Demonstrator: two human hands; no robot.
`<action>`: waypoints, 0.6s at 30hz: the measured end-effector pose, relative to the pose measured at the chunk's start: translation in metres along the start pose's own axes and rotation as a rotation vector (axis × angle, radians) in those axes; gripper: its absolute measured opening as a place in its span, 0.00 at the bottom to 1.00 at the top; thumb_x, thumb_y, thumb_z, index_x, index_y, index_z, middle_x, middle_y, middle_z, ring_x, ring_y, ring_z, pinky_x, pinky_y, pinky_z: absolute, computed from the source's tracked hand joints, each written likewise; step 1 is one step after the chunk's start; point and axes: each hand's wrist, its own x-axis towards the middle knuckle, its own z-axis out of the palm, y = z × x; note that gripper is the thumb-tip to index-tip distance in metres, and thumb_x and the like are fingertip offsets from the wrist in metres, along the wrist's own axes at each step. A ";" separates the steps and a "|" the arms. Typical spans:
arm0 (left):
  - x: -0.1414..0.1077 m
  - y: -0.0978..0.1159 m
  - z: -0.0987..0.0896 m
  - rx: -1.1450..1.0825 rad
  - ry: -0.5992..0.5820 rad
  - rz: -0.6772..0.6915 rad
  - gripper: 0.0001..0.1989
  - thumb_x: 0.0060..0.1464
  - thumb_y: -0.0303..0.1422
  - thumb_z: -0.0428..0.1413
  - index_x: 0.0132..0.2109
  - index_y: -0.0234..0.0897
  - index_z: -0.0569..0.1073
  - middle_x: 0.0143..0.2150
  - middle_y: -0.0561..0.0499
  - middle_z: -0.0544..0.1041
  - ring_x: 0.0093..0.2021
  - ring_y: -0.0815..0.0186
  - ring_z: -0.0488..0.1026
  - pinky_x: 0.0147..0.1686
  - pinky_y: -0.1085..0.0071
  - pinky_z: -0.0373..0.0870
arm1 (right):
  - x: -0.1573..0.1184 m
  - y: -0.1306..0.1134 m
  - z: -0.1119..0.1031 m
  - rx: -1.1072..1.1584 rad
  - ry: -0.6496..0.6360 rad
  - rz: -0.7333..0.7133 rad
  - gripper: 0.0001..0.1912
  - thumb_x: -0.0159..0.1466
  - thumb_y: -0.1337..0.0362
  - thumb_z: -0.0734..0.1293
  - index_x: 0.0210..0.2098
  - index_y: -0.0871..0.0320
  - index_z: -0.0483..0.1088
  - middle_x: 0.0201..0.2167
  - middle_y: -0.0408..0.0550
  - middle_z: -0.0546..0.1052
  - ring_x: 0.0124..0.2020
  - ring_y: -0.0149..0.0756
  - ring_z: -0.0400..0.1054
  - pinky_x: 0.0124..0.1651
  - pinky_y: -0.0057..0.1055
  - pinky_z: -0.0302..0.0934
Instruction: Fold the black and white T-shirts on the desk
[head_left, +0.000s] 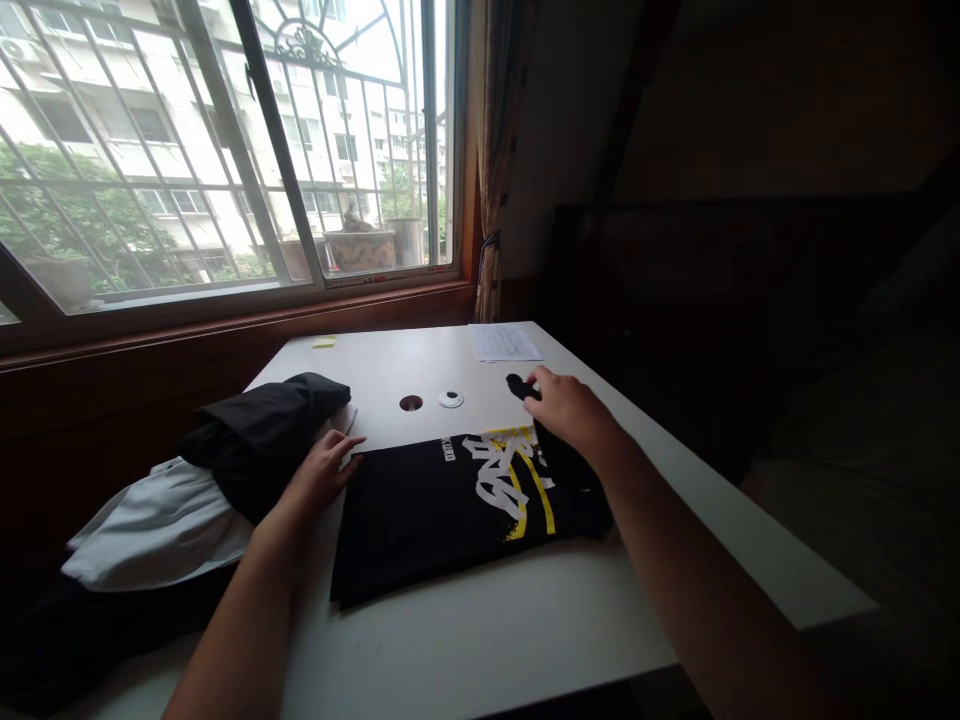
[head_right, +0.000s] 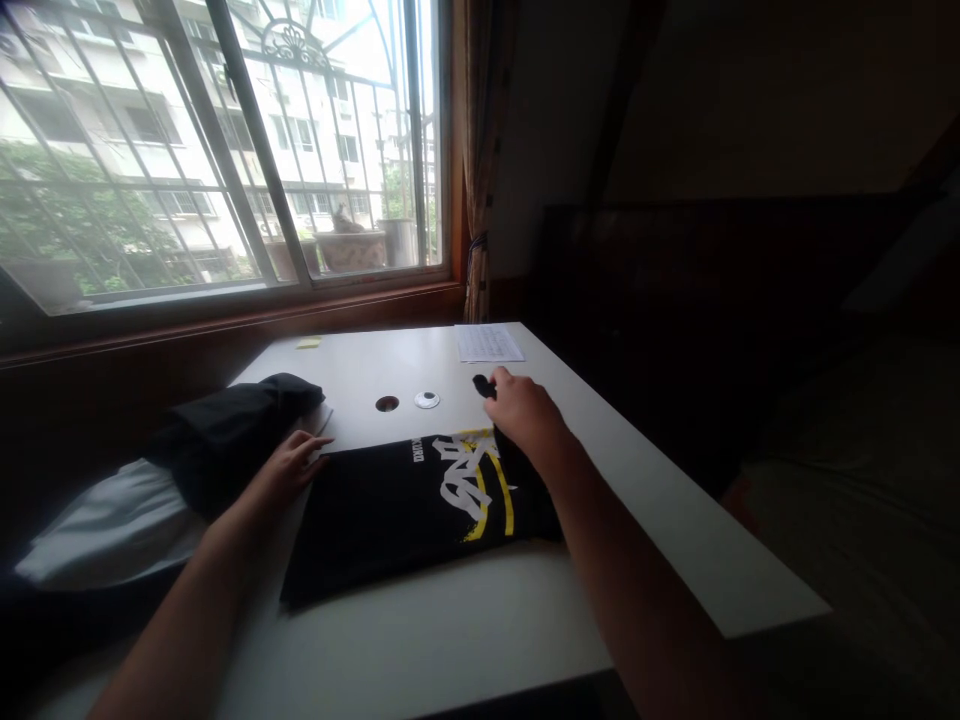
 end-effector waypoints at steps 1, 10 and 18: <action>0.000 0.000 -0.001 0.010 0.007 0.013 0.20 0.63 0.42 0.53 0.56 0.41 0.77 0.46 0.44 0.71 0.42 0.59 0.72 0.47 0.60 0.73 | -0.001 -0.013 0.003 0.083 -0.021 -0.030 0.16 0.64 0.62 0.69 0.51 0.53 0.70 0.35 0.50 0.78 0.32 0.42 0.72 0.34 0.32 0.62; 0.000 0.017 -0.010 -0.120 -0.028 0.025 0.19 0.64 0.42 0.53 0.56 0.40 0.77 0.43 0.46 0.74 0.34 0.65 0.71 0.39 0.65 0.73 | -0.025 -0.097 0.065 0.524 -0.274 -0.267 0.17 0.64 0.61 0.68 0.52 0.51 0.68 0.36 0.45 0.76 0.28 0.35 0.71 0.27 0.28 0.62; 0.005 0.047 -0.011 -0.806 -0.212 -0.386 0.40 0.64 0.57 0.46 0.72 0.35 0.55 0.36 0.45 0.81 0.29 0.59 0.79 0.32 0.63 0.76 | -0.023 -0.125 0.102 0.728 -0.467 -0.297 0.19 0.65 0.60 0.68 0.55 0.52 0.66 0.36 0.43 0.76 0.24 0.33 0.73 0.27 0.30 0.69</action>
